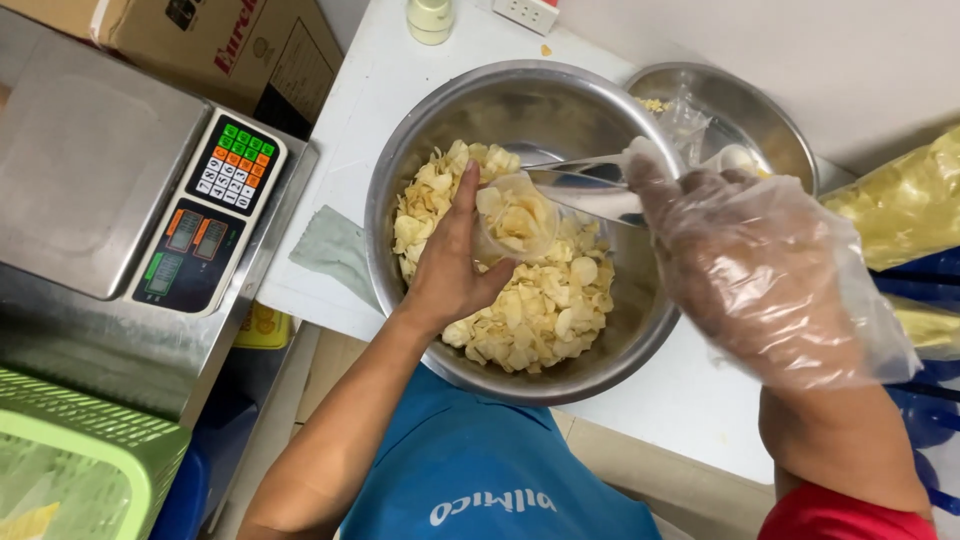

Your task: Packaging potato chips into small containers, weighing them on a scale, and placing them into a storage crate.

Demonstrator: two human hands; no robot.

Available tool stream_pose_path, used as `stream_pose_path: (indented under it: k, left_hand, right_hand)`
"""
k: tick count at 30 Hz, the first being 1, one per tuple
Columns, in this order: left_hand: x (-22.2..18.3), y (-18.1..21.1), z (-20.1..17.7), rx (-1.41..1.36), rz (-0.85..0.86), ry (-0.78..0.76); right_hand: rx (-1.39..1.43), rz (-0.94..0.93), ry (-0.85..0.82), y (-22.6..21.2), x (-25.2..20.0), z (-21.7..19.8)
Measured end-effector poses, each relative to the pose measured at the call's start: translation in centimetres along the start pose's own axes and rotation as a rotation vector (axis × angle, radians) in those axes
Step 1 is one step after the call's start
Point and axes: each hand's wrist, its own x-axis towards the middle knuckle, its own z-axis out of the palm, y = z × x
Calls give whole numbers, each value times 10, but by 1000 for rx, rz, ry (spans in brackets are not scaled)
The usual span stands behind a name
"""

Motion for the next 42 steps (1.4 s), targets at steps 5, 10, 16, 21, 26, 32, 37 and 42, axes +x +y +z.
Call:
stream_pose_path:
  k: [5, 10, 16, 21, 26, 32, 37, 42]
  left_hand:
    - [-18, 12, -23, -119, 30, 38]
    - [-37, 1, -36, -24, 14, 171]
    - [-55, 11, -58, 56, -9, 154]
    - [-68, 10, -74, 64, -28, 239]
    - [-88, -10, -68, -4, -45, 271]
    - [-102, -50, -53, 78, -78, 304]
    - [-109, -55, -53, 75, -148, 369]
    - [-117, -74, -51, 99, -134, 355]
  right_hand:
    - [-111, -879, 252, 77, 79, 40]
    - [680, -692, -224, 44, 89, 129]
    - [922, -730, -454, -30, 56, 156]
    - [1059, -800, -390, -38, 45, 171]
    - [1159, -915, -584, -41, 73, 197]
    - [834, -838, -293, -54, 53, 216]
    - [951, -1000, -269, -44, 41, 200]
    - [607, -1339, 324, -41, 85, 255]
